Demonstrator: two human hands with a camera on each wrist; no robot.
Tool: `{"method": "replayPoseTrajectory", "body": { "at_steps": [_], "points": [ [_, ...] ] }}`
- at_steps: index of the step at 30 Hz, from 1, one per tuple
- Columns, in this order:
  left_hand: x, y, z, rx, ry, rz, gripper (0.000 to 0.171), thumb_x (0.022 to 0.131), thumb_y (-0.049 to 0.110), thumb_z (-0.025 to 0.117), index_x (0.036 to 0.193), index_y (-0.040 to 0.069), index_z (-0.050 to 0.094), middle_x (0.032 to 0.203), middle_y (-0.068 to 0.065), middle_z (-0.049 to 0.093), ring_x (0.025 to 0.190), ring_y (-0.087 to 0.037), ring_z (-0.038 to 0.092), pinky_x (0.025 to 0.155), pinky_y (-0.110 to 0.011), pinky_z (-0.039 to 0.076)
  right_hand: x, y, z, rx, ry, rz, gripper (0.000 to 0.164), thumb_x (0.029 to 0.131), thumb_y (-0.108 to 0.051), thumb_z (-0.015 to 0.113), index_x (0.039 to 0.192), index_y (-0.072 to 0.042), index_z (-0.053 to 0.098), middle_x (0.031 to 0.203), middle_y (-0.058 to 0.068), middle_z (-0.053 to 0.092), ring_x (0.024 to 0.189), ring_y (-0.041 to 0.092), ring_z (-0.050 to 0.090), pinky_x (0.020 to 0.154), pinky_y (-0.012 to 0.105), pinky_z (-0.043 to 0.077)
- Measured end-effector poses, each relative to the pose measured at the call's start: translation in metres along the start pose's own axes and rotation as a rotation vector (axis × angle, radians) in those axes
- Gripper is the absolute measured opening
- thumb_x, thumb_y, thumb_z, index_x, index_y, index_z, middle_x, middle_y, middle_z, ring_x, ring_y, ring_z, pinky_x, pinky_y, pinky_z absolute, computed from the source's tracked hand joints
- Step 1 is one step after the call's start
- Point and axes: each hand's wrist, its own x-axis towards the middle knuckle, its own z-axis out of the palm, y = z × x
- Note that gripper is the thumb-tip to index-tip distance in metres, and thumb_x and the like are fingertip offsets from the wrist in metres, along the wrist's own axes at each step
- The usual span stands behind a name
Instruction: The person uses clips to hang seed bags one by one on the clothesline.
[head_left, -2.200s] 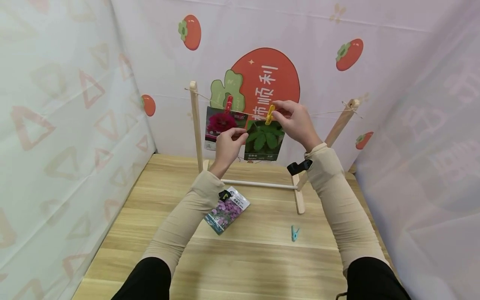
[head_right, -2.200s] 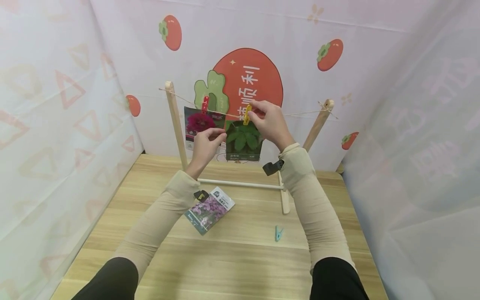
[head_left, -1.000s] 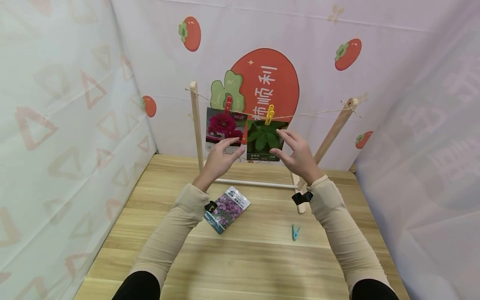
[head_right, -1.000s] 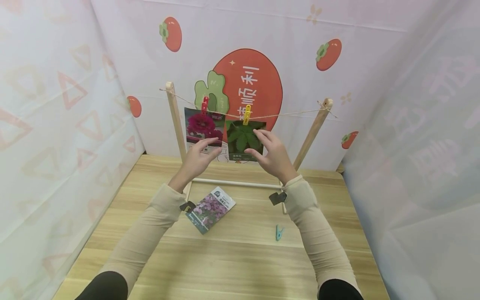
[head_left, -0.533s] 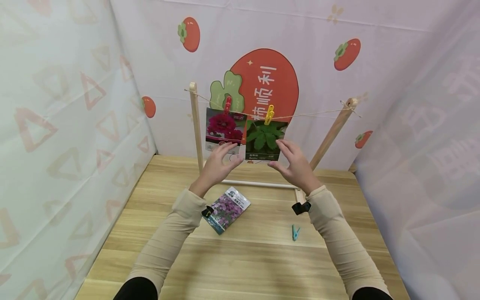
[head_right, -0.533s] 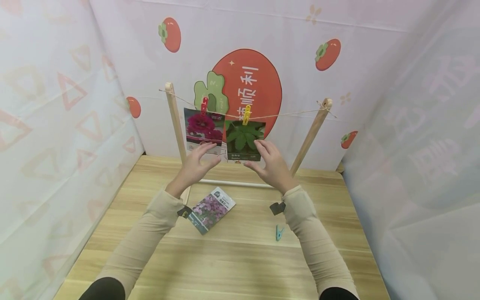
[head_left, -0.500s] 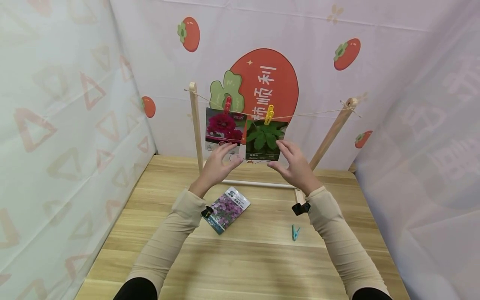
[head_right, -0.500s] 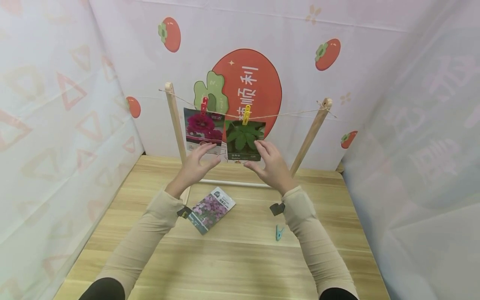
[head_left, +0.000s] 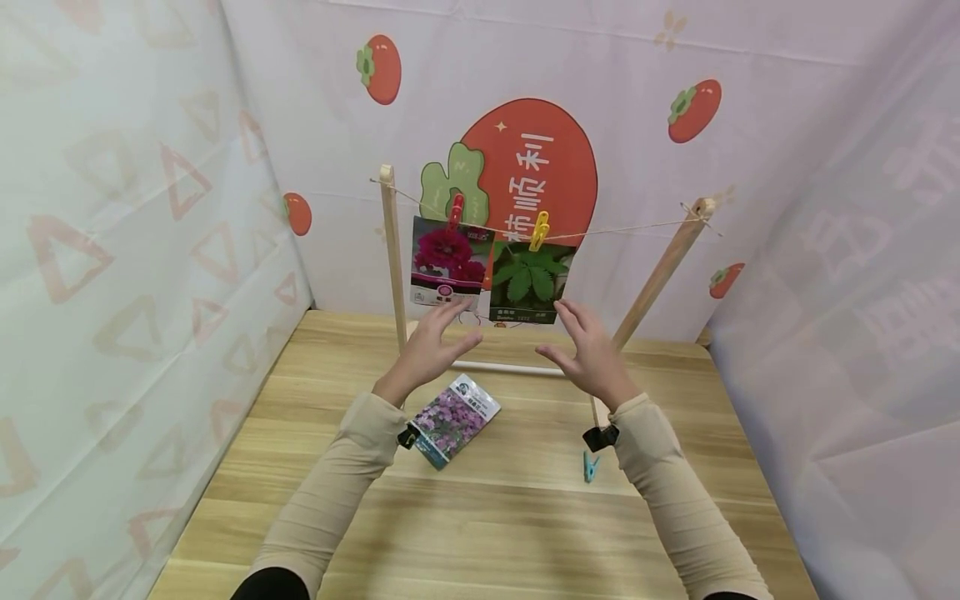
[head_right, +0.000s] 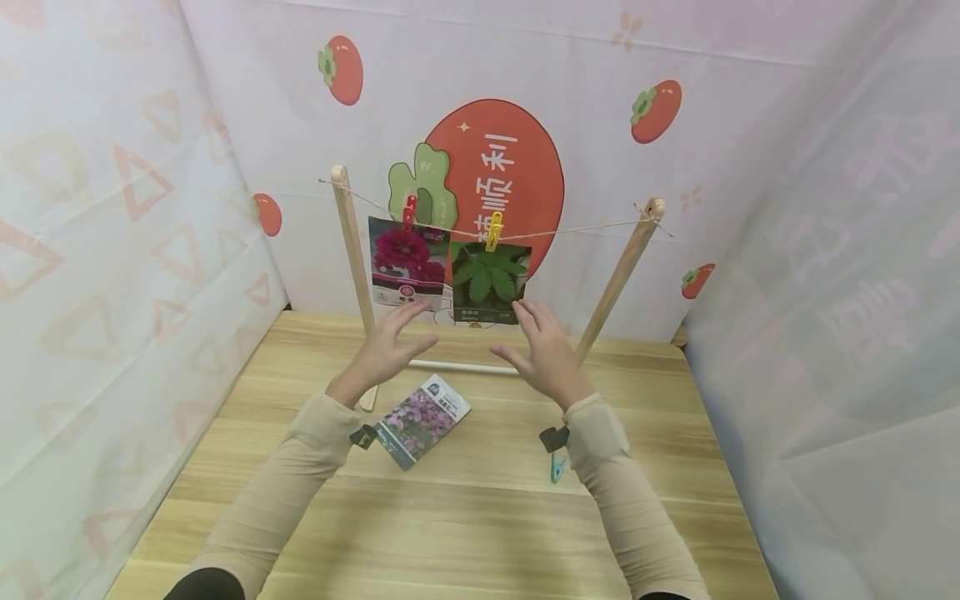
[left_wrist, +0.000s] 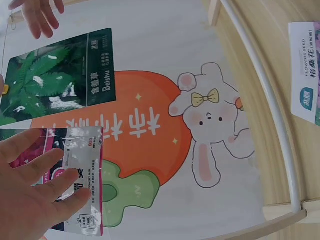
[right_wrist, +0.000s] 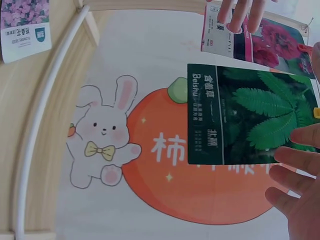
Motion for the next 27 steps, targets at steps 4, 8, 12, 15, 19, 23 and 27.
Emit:
{"method": "replayPoseTrajectory", "body": {
  "at_steps": [4, 8, 12, 15, 19, 23, 27],
  "points": [
    [-0.004, -0.004, 0.003, 0.018, 0.005, -0.011, 0.065, 0.092, 0.043, 0.063, 0.147, 0.014, 0.044, 0.156, -0.014, 0.035, 0.145, -0.039, 0.028, 0.114, -0.064, 0.025, -0.006, 0.002, 0.005, 0.011, 0.009, 0.004, 0.079, 0.092, -0.055, 0.057, 0.144, 0.004, 0.042, 0.144, 0.027, 0.045, 0.132, 0.044, 0.042, 0.107, 0.061, 0.037],
    [-0.008, -0.008, 0.006, 0.041, 0.011, -0.019, 0.066, 0.091, 0.045, 0.063, 0.146, 0.013, 0.044, 0.155, -0.015, 0.037, 0.144, -0.038, 0.029, 0.114, -0.063, 0.026, -0.013, 0.004, 0.010, 0.010, 0.003, 0.020, 0.079, 0.092, -0.055, 0.057, 0.144, 0.003, 0.042, 0.144, 0.027, 0.045, 0.132, 0.044, 0.043, 0.106, 0.062, 0.037],
    [-0.010, -0.012, 0.010, 0.074, 0.013, -0.012, 0.067, 0.092, 0.045, 0.063, 0.147, 0.012, 0.044, 0.154, -0.016, 0.038, 0.143, -0.039, 0.032, 0.113, -0.062, 0.029, -0.020, 0.005, 0.013, 0.016, -0.018, 0.044, 0.078, 0.092, -0.050, 0.060, 0.145, 0.003, 0.040, 0.145, 0.026, 0.044, 0.133, 0.044, 0.042, 0.107, 0.061, 0.037],
    [-0.013, -0.016, 0.014, 0.099, 0.010, -0.016, 0.067, 0.092, 0.045, 0.062, 0.146, 0.010, 0.044, 0.153, -0.017, 0.039, 0.142, -0.039, 0.034, 0.113, -0.062, 0.030, -0.025, 0.005, 0.015, 0.026, -0.032, 0.059, 0.077, 0.092, -0.046, 0.063, 0.146, 0.003, 0.039, 0.145, 0.027, 0.044, 0.133, 0.044, 0.042, 0.107, 0.060, 0.037],
    [-0.017, -0.022, 0.018, 0.113, 0.009, -0.033, 0.068, 0.091, 0.047, 0.062, 0.145, 0.009, 0.045, 0.153, -0.017, 0.040, 0.142, -0.039, 0.033, 0.113, -0.062, 0.029, -0.032, 0.006, 0.019, 0.030, -0.030, 0.083, 0.076, 0.089, -0.037, 0.069, 0.147, 0.001, 0.038, 0.144, 0.026, 0.044, 0.133, 0.043, 0.042, 0.107, 0.059, 0.038],
    [-0.021, -0.027, 0.022, 0.114, 0.008, -0.049, 0.070, 0.091, 0.049, 0.063, 0.147, 0.011, 0.043, 0.154, -0.016, 0.039, 0.143, -0.037, 0.033, 0.113, -0.062, 0.029, -0.040, 0.007, 0.025, 0.016, -0.041, 0.124, 0.076, 0.088, -0.033, 0.071, 0.147, 0.001, 0.038, 0.145, 0.026, 0.043, 0.134, 0.044, 0.040, 0.108, 0.060, 0.037],
    [-0.024, -0.031, 0.026, 0.118, -0.003, -0.073, 0.071, 0.090, 0.048, 0.064, 0.148, 0.013, 0.042, 0.154, -0.015, 0.039, 0.142, -0.035, 0.034, 0.113, -0.061, 0.030, -0.049, 0.009, 0.031, 0.021, -0.070, 0.168, 0.076, 0.089, -0.034, 0.071, 0.147, 0.002, 0.038, 0.146, 0.026, 0.042, 0.136, 0.044, 0.038, 0.107, 0.061, 0.036]
  ]
}}
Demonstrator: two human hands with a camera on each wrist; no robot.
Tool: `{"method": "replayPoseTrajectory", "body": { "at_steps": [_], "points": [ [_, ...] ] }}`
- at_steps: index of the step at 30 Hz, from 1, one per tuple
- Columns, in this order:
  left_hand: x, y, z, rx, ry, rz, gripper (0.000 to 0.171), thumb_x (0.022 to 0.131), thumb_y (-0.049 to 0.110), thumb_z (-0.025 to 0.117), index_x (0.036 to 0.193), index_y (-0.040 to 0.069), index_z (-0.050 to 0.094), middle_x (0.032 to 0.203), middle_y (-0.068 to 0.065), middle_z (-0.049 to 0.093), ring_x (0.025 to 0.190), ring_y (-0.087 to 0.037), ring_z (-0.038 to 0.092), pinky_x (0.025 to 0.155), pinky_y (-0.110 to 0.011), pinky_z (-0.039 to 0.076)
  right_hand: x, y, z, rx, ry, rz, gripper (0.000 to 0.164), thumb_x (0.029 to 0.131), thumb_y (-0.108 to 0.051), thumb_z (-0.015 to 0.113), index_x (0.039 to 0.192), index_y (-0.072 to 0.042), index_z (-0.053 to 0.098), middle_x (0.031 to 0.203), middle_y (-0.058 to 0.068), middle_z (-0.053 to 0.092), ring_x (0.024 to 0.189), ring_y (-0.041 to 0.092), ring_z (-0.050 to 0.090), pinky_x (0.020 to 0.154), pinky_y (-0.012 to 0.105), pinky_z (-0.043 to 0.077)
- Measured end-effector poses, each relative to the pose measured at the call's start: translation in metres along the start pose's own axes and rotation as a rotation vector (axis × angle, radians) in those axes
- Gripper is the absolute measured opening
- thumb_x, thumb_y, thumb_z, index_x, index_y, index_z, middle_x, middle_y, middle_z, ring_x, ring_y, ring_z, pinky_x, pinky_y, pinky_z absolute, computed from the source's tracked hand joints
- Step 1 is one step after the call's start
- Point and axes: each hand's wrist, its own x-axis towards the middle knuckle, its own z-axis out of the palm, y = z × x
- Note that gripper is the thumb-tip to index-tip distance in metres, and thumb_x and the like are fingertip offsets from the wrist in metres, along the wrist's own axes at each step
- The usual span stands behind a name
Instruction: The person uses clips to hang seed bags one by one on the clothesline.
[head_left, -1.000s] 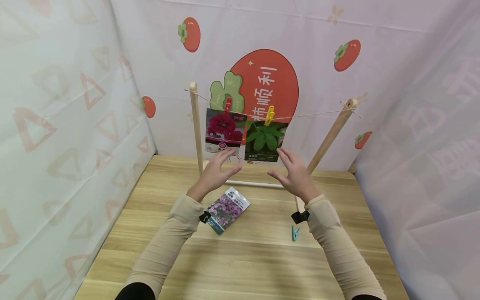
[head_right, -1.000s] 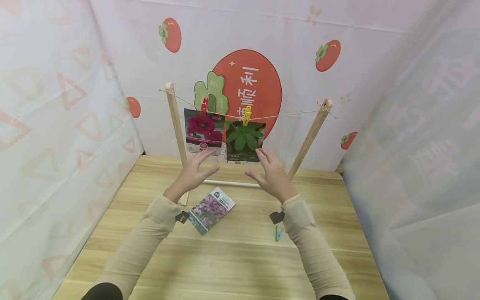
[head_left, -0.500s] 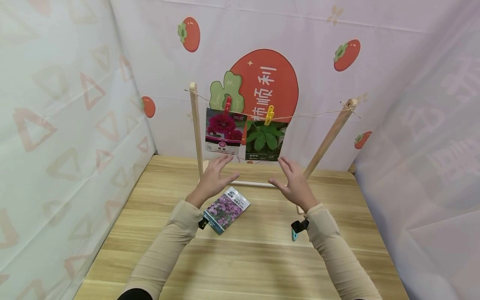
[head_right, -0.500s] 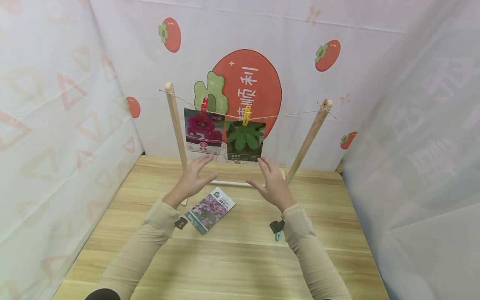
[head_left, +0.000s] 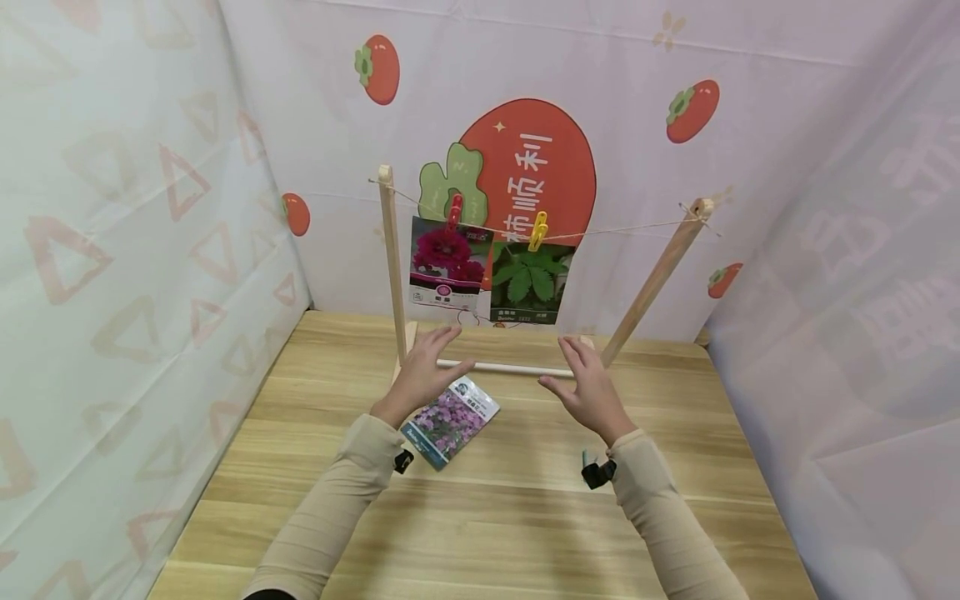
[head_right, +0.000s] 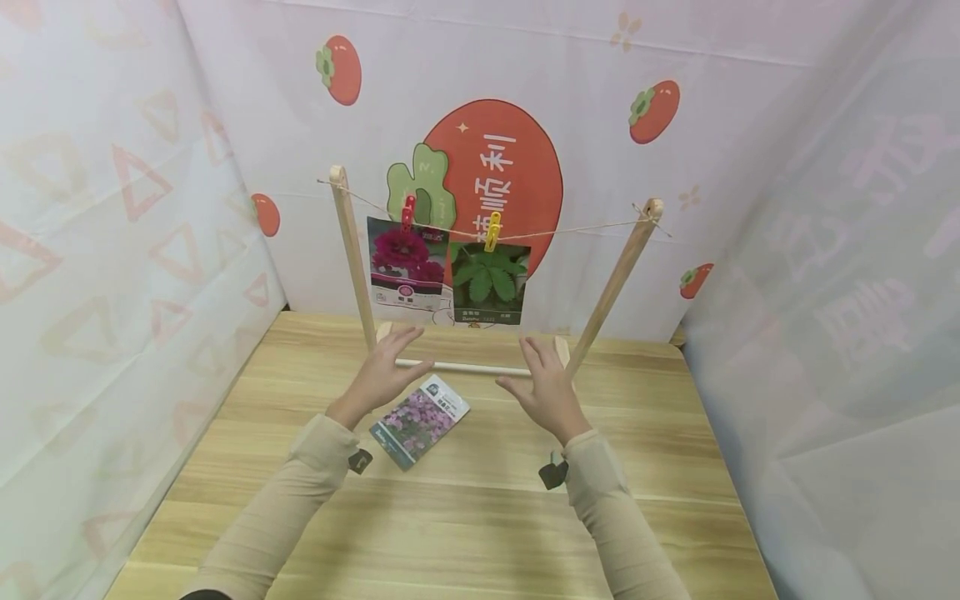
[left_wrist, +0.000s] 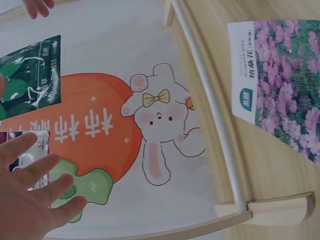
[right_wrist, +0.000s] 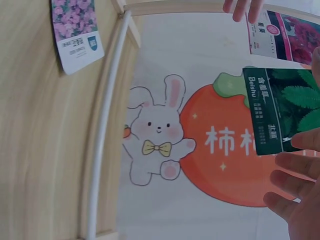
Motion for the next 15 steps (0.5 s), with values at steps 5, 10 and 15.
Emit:
{"method": "replayPoseTrajectory", "body": {
  "at_steps": [5, 10, 15],
  "points": [
    [-0.004, -0.006, 0.005, 0.008, -0.009, -0.023, 0.071, 0.089, 0.048, 0.065, 0.147, 0.013, 0.042, 0.153, -0.015, 0.039, 0.142, -0.036, 0.034, 0.111, -0.064, 0.030, -0.009, 0.004, 0.006, 0.023, -0.018, 0.035, 0.075, 0.090, -0.036, 0.069, 0.147, 0.000, 0.037, 0.147, 0.025, 0.041, 0.135, 0.043, 0.039, 0.105, 0.062, 0.039],
    [-0.008, -0.014, 0.012, 0.011, -0.014, -0.032, 0.071, 0.089, 0.050, 0.064, 0.147, 0.015, 0.043, 0.154, -0.014, 0.038, 0.143, -0.038, 0.033, 0.110, -0.068, 0.027, -0.020, 0.008, 0.011, 0.038, -0.034, 0.077, 0.074, 0.092, -0.038, 0.066, 0.149, -0.002, 0.036, 0.148, 0.024, 0.041, 0.135, 0.042, 0.039, 0.105, 0.061, 0.039],
    [-0.011, -0.023, 0.020, 0.013, -0.004, -0.042, 0.069, 0.089, 0.048, 0.065, 0.145, 0.014, 0.045, 0.151, -0.014, 0.043, 0.140, -0.037, 0.038, 0.111, -0.063, 0.030, -0.032, 0.014, 0.017, 0.042, -0.046, 0.110, 0.074, 0.093, -0.040, 0.065, 0.149, -0.002, 0.036, 0.148, 0.025, 0.040, 0.136, 0.044, 0.038, 0.105, 0.063, 0.038]
  ]
}}
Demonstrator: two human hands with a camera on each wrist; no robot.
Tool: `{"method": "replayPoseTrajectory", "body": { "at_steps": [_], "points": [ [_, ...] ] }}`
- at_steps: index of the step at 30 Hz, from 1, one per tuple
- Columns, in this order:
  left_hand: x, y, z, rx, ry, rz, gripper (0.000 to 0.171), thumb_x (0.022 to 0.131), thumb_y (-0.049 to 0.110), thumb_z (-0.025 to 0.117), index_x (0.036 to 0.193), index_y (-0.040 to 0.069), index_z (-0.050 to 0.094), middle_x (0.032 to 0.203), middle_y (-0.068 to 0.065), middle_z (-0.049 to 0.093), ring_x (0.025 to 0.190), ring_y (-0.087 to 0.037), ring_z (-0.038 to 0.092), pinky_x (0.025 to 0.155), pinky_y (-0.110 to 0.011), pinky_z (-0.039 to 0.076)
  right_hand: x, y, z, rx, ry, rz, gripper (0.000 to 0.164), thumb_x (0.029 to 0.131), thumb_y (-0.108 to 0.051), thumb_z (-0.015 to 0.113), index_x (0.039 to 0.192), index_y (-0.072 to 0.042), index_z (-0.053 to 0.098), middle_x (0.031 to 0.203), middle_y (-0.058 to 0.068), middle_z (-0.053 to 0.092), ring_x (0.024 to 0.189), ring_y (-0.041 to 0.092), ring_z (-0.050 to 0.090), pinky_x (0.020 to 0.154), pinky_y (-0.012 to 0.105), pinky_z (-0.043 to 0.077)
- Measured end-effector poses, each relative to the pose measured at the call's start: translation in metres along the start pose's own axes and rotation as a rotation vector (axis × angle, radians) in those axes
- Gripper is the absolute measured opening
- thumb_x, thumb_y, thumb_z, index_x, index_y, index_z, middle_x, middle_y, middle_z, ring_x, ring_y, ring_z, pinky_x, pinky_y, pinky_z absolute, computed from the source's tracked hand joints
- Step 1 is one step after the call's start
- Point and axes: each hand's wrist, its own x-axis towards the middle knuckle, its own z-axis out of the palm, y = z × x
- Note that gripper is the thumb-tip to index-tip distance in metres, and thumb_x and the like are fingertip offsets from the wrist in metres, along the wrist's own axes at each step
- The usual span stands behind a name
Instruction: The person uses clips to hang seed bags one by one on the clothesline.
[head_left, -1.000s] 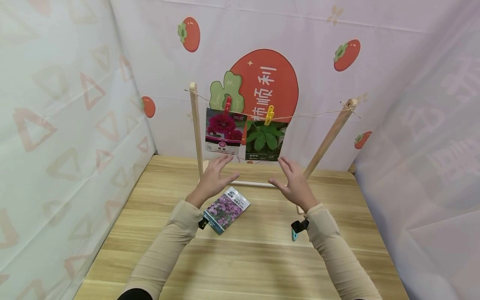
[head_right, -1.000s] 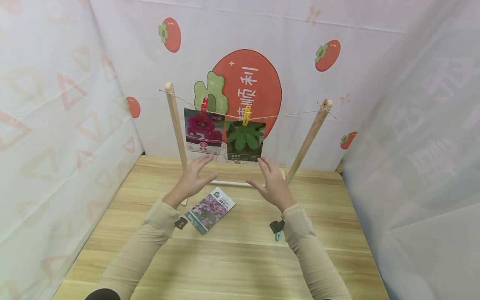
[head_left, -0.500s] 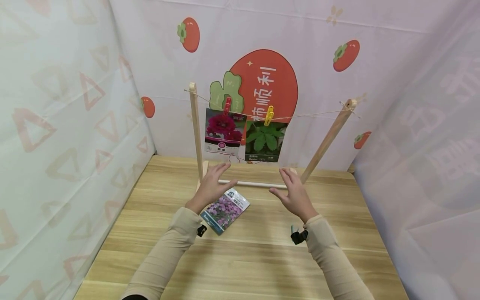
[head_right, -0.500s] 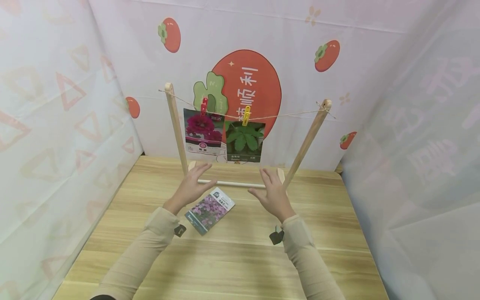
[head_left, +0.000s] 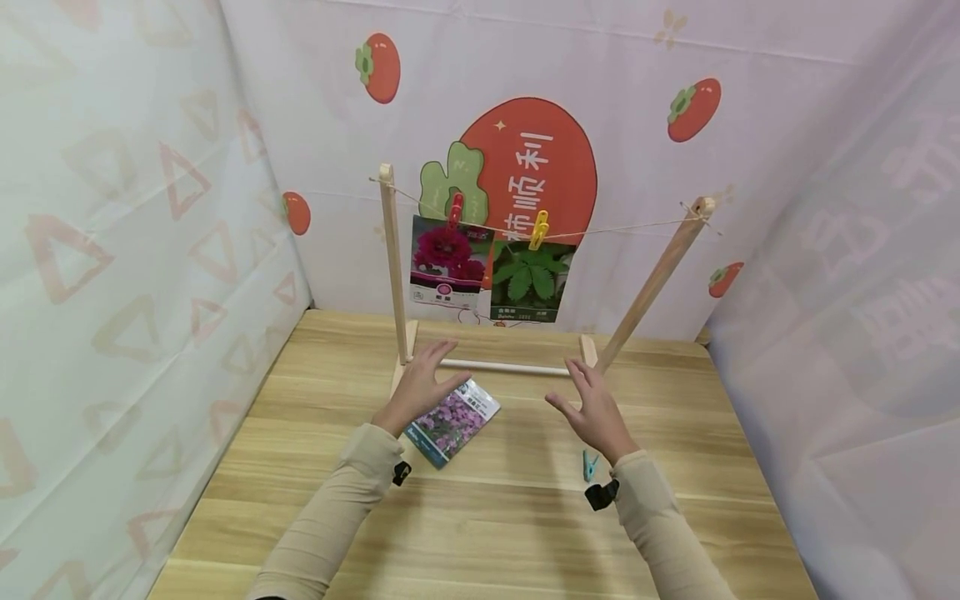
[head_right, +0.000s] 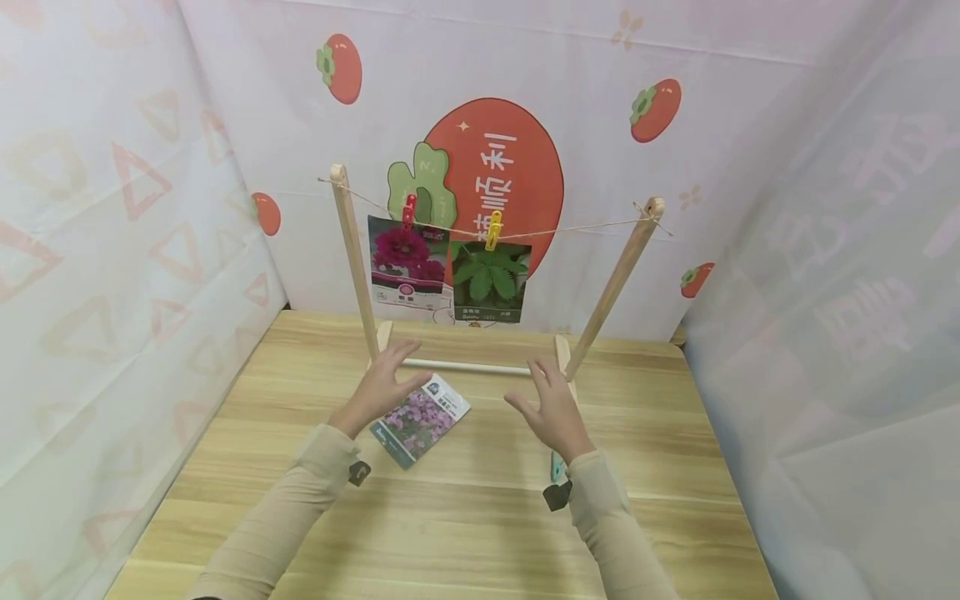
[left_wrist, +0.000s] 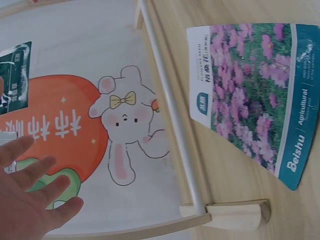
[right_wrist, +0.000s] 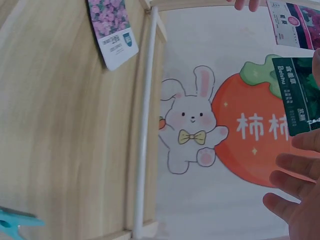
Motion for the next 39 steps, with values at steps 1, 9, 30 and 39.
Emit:
{"method": "replayPoseTrajectory", "body": {
  "at_steps": [1, 9, 30, 39],
  "points": [
    [0.000, -0.001, 0.001, 0.000, 0.002, -0.006, 0.068, 0.089, 0.047, 0.066, 0.145, 0.014, 0.045, 0.150, -0.014, 0.044, 0.139, -0.036, 0.039, 0.111, -0.062, 0.031, -0.002, 0.001, 0.001, -0.001, -0.001, 0.004, 0.073, 0.093, -0.040, 0.064, 0.149, -0.001, 0.036, 0.148, 0.025, 0.040, 0.135, 0.045, 0.038, 0.105, 0.063, 0.037],
    [-0.003, -0.012, 0.012, -0.012, -0.017, -0.070, 0.068, 0.090, 0.048, 0.064, 0.144, 0.012, 0.046, 0.151, -0.014, 0.044, 0.139, -0.037, 0.039, 0.113, -0.059, 0.030, -0.015, 0.014, 0.010, 0.005, -0.015, 0.055, 0.072, 0.093, -0.040, 0.065, 0.146, 0.001, 0.039, 0.143, 0.025, 0.044, 0.133, 0.044, 0.042, 0.105, 0.062, 0.039],
    [-0.015, -0.039, 0.038, -0.108, -0.016, -0.206, 0.064, 0.090, 0.041, 0.066, 0.140, 0.005, 0.050, 0.145, -0.021, 0.048, 0.137, -0.043, 0.040, 0.112, -0.060, 0.032, -0.053, 0.042, 0.034, 0.052, -0.139, 0.275, 0.079, 0.095, -0.055, 0.053, 0.148, 0.002, 0.035, 0.147, 0.028, 0.039, 0.134, 0.048, 0.039, 0.105, 0.064, 0.037],
    [-0.016, -0.047, 0.053, -0.068, -0.027, -0.211, 0.063, 0.091, 0.041, 0.065, 0.138, 0.002, 0.050, 0.143, -0.023, 0.050, 0.134, -0.044, 0.042, 0.111, -0.058, 0.033, -0.070, 0.053, 0.048, 0.018, -0.152, 0.318, 0.081, 0.094, -0.056, 0.054, 0.144, 0.007, 0.040, 0.142, 0.032, 0.043, 0.129, 0.050, 0.043, 0.104, 0.063, 0.038]
  ]
}}
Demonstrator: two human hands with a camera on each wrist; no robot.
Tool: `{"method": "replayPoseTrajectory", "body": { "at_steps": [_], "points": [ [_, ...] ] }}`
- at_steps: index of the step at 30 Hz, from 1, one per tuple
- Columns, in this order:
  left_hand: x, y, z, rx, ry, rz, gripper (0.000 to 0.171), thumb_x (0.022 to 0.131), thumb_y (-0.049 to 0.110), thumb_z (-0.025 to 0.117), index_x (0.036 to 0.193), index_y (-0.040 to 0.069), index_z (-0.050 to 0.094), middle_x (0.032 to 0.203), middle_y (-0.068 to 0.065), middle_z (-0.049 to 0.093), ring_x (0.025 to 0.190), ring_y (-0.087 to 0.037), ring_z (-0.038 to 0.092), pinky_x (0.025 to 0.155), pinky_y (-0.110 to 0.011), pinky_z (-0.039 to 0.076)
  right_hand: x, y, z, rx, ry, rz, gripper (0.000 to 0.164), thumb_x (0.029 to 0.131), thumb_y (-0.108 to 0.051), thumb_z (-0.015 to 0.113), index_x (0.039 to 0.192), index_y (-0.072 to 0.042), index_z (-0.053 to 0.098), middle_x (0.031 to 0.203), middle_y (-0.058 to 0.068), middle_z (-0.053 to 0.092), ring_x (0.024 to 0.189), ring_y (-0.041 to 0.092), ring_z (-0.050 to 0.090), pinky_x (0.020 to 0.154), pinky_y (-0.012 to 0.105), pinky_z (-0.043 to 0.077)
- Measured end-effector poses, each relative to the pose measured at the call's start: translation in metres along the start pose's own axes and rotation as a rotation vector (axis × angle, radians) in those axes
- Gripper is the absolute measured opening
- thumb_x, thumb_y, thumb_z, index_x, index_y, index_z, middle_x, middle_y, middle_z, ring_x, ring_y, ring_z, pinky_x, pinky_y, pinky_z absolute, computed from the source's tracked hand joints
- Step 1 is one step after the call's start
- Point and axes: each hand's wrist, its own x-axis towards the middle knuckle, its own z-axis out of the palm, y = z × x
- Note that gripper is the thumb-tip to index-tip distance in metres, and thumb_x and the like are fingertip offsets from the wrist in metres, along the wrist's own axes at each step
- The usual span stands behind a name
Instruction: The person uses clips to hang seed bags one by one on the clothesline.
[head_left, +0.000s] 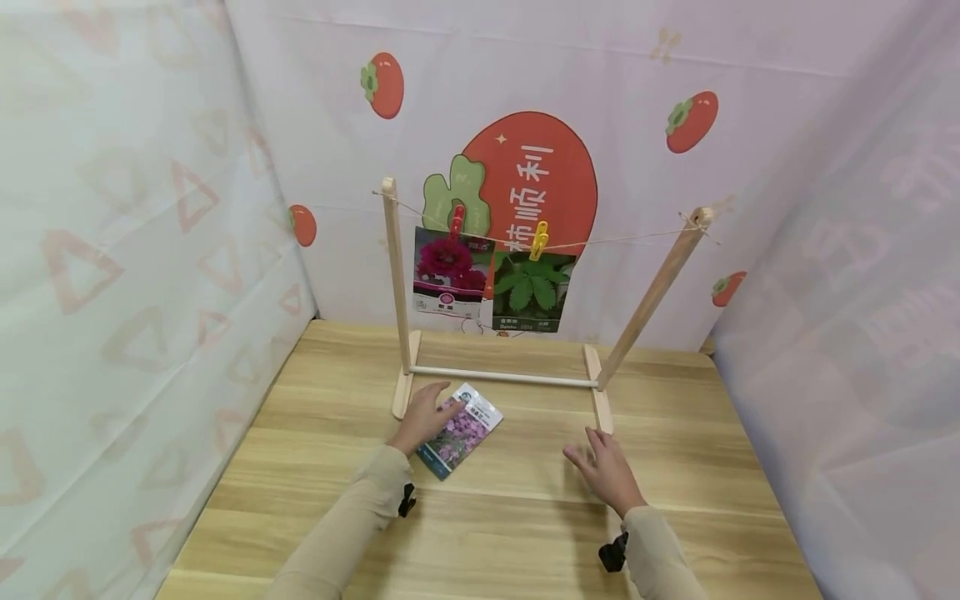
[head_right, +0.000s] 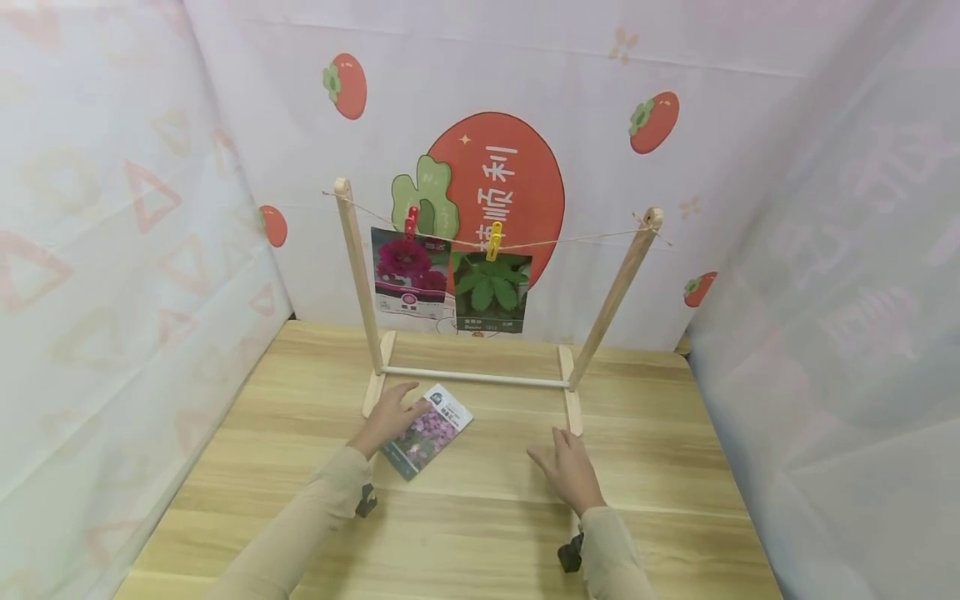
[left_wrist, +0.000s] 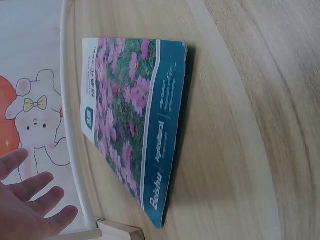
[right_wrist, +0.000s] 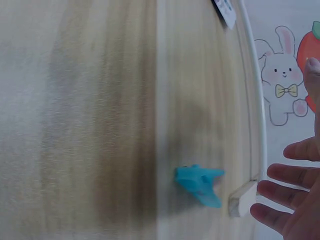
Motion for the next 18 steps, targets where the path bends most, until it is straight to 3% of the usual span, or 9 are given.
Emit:
{"method": "replayPoseTrajectory", "body": {
  "at_steps": [5, 11, 18],
  "points": [
    [0.001, 0.000, 0.009, 0.039, 0.018, 0.016, 0.062, 0.089, 0.041, 0.067, 0.136, 0.002, 0.053, 0.140, -0.024, 0.052, 0.130, -0.045, 0.046, 0.108, -0.059, 0.036, -0.002, 0.009, 0.008, -0.016, 0.001, 0.043, 0.082, 0.094, -0.054, 0.056, 0.143, 0.009, 0.040, 0.144, 0.032, 0.041, 0.130, 0.051, 0.042, 0.106, 0.062, 0.036],
    [0.000, -0.009, 0.017, 0.086, 0.002, -0.024, 0.062, 0.088, 0.041, 0.068, 0.135, 0.003, 0.054, 0.141, -0.027, 0.050, 0.131, -0.045, 0.046, 0.108, -0.060, 0.036, -0.006, 0.015, 0.013, -0.055, -0.006, 0.070, 0.081, 0.094, -0.053, 0.056, 0.141, 0.012, 0.040, 0.139, 0.034, 0.044, 0.128, 0.049, 0.045, 0.105, 0.061, 0.038],
    [-0.002, -0.021, 0.025, 0.125, 0.017, 0.009, 0.062, 0.087, 0.043, 0.069, 0.132, 0.002, 0.056, 0.136, -0.028, 0.054, 0.126, -0.046, 0.049, 0.107, -0.059, 0.037, -0.013, 0.017, 0.012, -0.234, 0.040, 0.123, 0.081, 0.093, -0.056, 0.055, 0.132, 0.015, 0.046, 0.127, 0.037, 0.051, 0.115, 0.052, 0.051, 0.090, 0.061, 0.047]
  ]
}}
